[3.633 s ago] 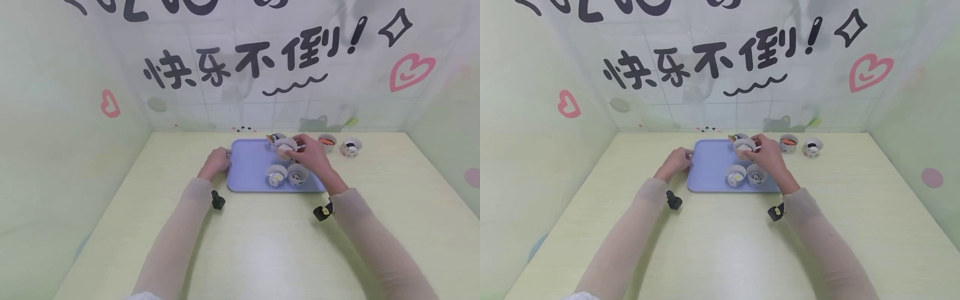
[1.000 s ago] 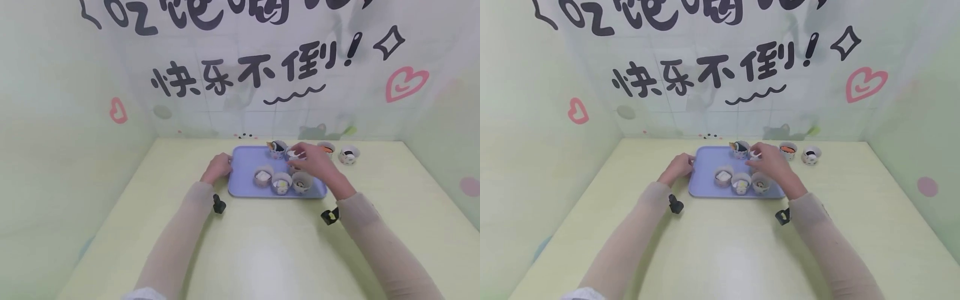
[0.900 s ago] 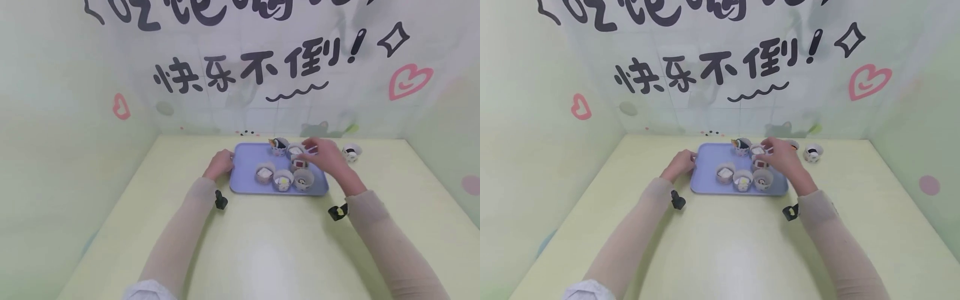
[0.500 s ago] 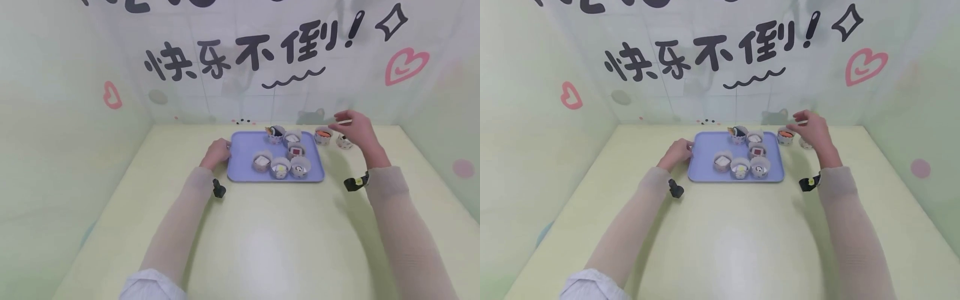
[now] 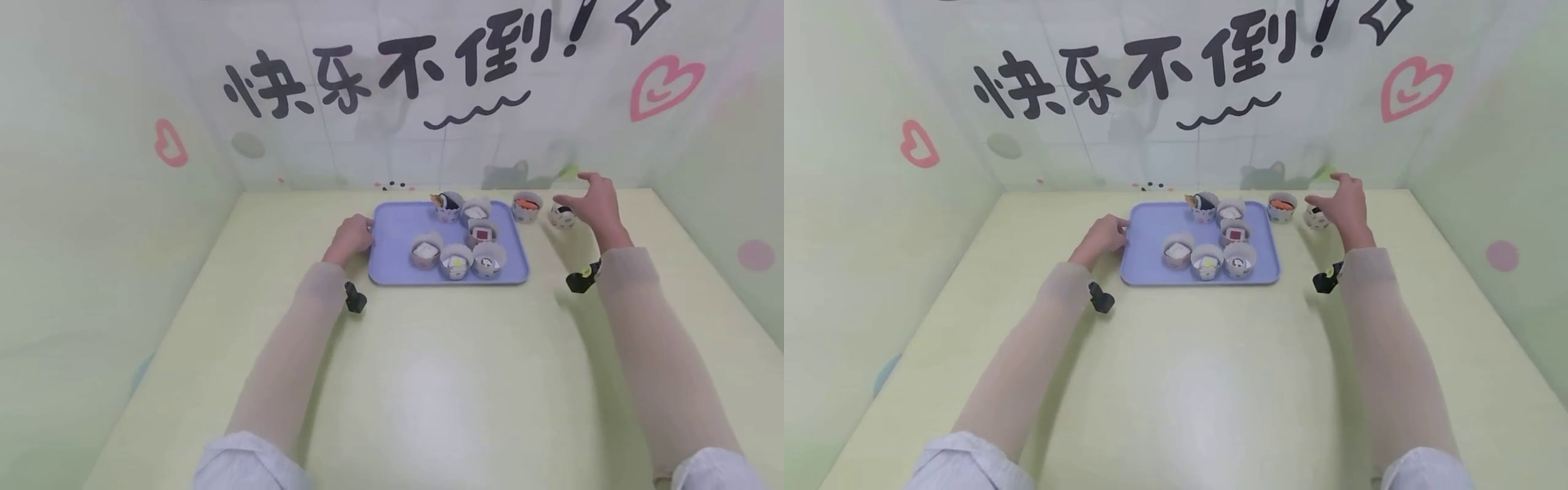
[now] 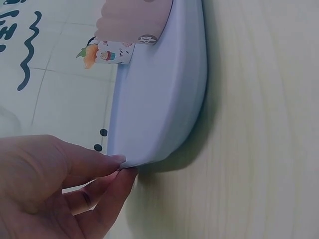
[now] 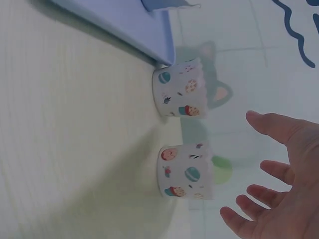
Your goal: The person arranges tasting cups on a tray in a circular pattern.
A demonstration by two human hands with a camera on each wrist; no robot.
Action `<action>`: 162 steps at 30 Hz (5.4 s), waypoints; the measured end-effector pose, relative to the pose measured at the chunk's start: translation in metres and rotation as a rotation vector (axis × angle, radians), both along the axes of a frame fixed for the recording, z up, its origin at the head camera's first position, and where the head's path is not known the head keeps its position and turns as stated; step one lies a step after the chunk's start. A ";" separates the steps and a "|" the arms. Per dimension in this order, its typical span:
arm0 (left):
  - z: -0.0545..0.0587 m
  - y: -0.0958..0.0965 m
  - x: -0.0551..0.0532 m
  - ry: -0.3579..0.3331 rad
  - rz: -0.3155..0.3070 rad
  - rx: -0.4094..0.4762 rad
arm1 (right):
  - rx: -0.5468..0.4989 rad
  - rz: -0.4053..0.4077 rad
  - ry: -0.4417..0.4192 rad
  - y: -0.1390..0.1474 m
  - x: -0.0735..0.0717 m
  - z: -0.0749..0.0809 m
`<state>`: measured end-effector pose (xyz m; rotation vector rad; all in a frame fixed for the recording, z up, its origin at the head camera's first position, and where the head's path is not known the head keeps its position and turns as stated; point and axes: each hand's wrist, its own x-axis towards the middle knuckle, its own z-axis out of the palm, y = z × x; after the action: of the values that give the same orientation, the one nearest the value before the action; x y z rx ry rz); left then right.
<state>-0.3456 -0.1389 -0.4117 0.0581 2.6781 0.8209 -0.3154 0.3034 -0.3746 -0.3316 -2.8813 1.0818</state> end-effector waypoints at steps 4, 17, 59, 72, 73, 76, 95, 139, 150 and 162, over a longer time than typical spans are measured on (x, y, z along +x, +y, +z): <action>0.000 0.002 -0.001 -0.020 0.004 -0.002 | -0.033 0.015 -0.105 0.009 -0.004 -0.011; 0.006 0.005 -0.007 -0.006 0.015 -0.048 | -0.084 -0.077 -0.171 0.013 -0.013 -0.024; 0.012 0.007 -0.015 -0.024 0.007 -0.037 | -0.028 0.202 0.033 -0.097 0.007 0.043; 0.004 0.008 -0.007 -0.007 0.025 -0.024 | 0.012 0.434 0.014 -0.183 -0.006 0.026; 0.004 0.008 -0.007 -0.011 0.028 -0.021 | 0.016 0.445 0.013 -0.189 -0.009 0.024; 0.002 0.007 -0.007 -0.016 0.031 -0.014 | 0.051 0.456 0.011 -0.203 -0.014 0.019; 0.000 0.008 -0.006 -0.010 0.042 -0.020 | 0.082 0.455 -0.102 -0.229 -0.023 -0.006; 0.000 0.007 -0.005 -0.029 0.051 -0.021 | 0.131 0.530 -0.116 -0.189 -0.017 0.017; 0.002 0.009 -0.003 0.000 0.040 -0.019 | 0.113 0.447 -0.100 -0.156 -0.014 0.031; 0.002 0.007 -0.004 -0.008 0.049 -0.018 | 0.076 0.343 -0.001 -0.117 -0.012 0.032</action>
<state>-0.3493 -0.1320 -0.4096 -0.0155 2.6886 0.8105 -0.3272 0.1865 -0.3425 0.1732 -3.0422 1.0033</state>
